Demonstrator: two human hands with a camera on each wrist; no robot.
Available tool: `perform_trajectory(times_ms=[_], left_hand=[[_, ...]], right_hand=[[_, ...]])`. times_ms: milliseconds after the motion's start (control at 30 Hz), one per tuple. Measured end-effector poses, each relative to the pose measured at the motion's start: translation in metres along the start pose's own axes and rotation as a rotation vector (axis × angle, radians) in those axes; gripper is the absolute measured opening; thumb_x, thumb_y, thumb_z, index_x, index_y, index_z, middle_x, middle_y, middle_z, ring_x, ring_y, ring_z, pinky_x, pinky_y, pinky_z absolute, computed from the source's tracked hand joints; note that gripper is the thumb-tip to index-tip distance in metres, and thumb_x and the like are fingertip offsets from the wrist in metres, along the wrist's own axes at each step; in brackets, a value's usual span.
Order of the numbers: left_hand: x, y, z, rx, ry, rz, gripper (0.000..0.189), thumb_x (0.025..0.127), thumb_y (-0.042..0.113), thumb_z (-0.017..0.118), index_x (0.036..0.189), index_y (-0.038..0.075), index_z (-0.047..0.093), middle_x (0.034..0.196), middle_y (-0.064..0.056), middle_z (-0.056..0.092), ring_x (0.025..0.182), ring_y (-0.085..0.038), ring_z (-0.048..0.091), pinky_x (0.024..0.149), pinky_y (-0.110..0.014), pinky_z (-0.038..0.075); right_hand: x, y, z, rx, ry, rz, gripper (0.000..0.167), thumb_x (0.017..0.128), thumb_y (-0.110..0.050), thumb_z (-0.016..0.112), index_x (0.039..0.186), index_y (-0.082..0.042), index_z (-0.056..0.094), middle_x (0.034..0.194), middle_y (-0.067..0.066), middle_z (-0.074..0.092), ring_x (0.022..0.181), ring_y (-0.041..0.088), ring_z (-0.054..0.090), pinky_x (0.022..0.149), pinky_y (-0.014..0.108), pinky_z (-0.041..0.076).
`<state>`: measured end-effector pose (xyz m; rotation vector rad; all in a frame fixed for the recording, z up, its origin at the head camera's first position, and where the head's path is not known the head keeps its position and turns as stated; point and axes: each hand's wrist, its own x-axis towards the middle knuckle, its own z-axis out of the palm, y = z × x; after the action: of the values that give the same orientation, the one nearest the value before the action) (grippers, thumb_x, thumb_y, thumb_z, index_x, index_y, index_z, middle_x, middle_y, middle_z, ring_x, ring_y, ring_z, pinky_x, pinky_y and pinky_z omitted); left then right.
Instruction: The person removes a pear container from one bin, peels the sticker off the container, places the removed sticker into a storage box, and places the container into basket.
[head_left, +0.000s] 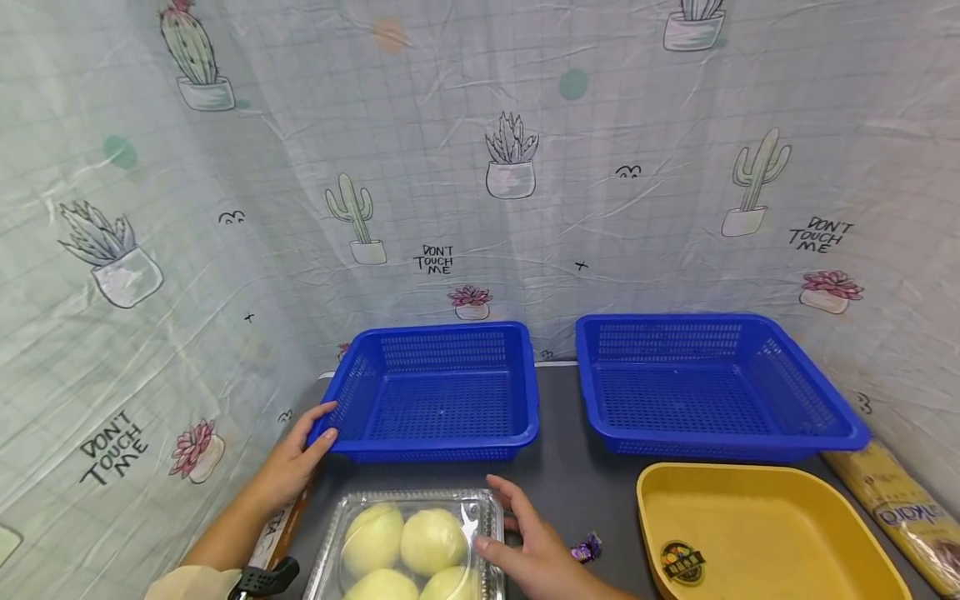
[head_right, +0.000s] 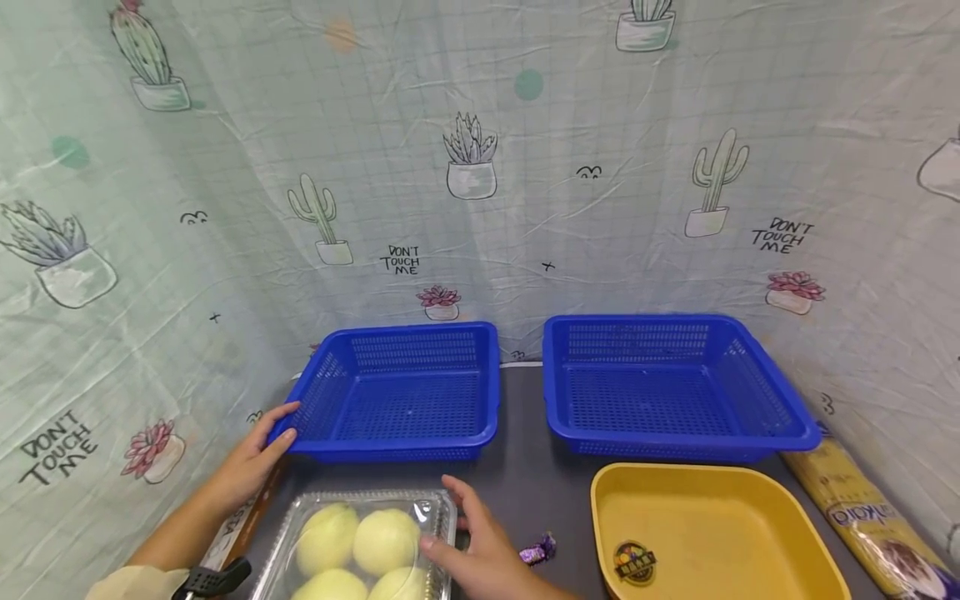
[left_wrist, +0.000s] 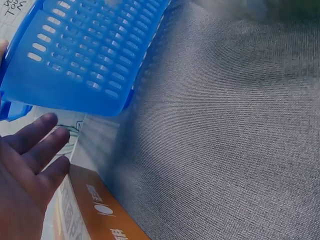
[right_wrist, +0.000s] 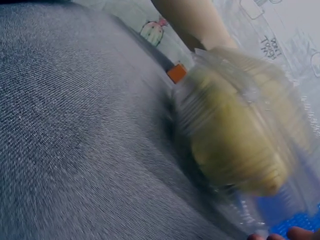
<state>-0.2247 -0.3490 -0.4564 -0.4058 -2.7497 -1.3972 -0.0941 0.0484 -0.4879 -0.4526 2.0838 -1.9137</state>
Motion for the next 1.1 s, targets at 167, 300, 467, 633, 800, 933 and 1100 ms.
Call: perform_trajectory(times_ms=[167,300,467,633,800,933,1100], left_hand=[[-0.001,-0.002,0.0,0.044,-0.008,0.013,0.055,0.116,0.029,0.047,0.164,0.008,0.032,0.161,-0.034,0.037,0.143,-0.054,0.042,0.112,-0.071,0.033],[0.0,-0.006,0.002,0.079,0.004,0.039,0.054,0.116,0.029,0.046,0.164,0.008,0.033,0.16,-0.035,0.039,0.143,-0.054,0.043,0.111,-0.07,0.034],[0.001,-0.008,0.003,0.055,0.007,0.04,0.054,0.117,0.03,0.045,0.165,0.01,0.031,0.161,-0.034,0.037,0.144,-0.053,0.041,0.112,-0.071,0.031],[0.001,-0.009,0.003,0.048,0.005,0.038,0.055,0.117,0.03,0.044,0.165,0.009,0.03,0.161,-0.035,0.037,0.144,-0.054,0.04,0.113,-0.072,0.03],[0.001,-0.01,0.004,0.053,0.008,0.043,0.054,0.117,0.029,0.043,0.165,0.009,0.031,0.16,-0.033,0.039,0.144,-0.051,0.042,0.113,-0.07,0.031],[0.001,-0.011,0.005,0.058,0.009,0.044,0.054,0.117,0.029,0.043,0.165,0.01,0.03,0.16,-0.033,0.04,0.144,-0.05,0.043,0.113,-0.069,0.031],[0.0,-0.01,0.005,0.057,0.011,0.034,0.053,0.117,0.029,0.043,0.166,0.011,0.03,0.161,-0.032,0.04,0.144,-0.049,0.043,0.114,-0.065,0.034]], right_hand=[[0.003,0.011,0.011,0.091,-0.018,-0.081,0.08,0.105,-0.024,0.069,0.168,-0.008,0.023,0.149,0.033,0.049,0.104,0.02,0.072,0.078,0.034,0.061],[0.001,0.016,0.016,0.077,-0.006,-0.114,0.081,0.104,-0.022,0.069,0.168,-0.008,0.021,0.144,0.032,0.054,0.101,0.012,0.072,0.078,0.031,0.06],[0.001,0.016,0.019,-0.002,0.029,-0.092,0.086,0.1,-0.025,0.074,0.169,-0.013,0.023,0.143,0.024,0.056,0.115,0.023,0.065,0.092,0.035,0.053],[-0.001,0.011,0.02,-0.035,0.028,-0.038,0.099,0.093,-0.031,0.082,0.17,-0.024,0.02,0.145,0.023,0.054,0.12,0.034,0.058,0.095,0.047,0.05],[-0.005,0.005,0.021,-0.01,0.034,-0.011,0.103,0.09,-0.031,0.085,0.17,-0.027,0.021,0.155,0.028,0.045,0.13,0.045,0.052,0.099,0.062,0.046],[-0.009,-0.001,0.025,-0.03,0.049,-0.045,0.105,0.087,-0.029,0.087,0.17,-0.024,0.022,0.163,0.03,0.035,0.142,0.053,0.039,0.103,0.072,0.038],[-0.012,-0.006,0.029,-0.045,0.059,-0.107,0.103,0.087,-0.023,0.088,0.169,-0.019,0.025,0.162,0.027,0.04,0.138,0.043,0.047,0.107,0.055,0.042]])
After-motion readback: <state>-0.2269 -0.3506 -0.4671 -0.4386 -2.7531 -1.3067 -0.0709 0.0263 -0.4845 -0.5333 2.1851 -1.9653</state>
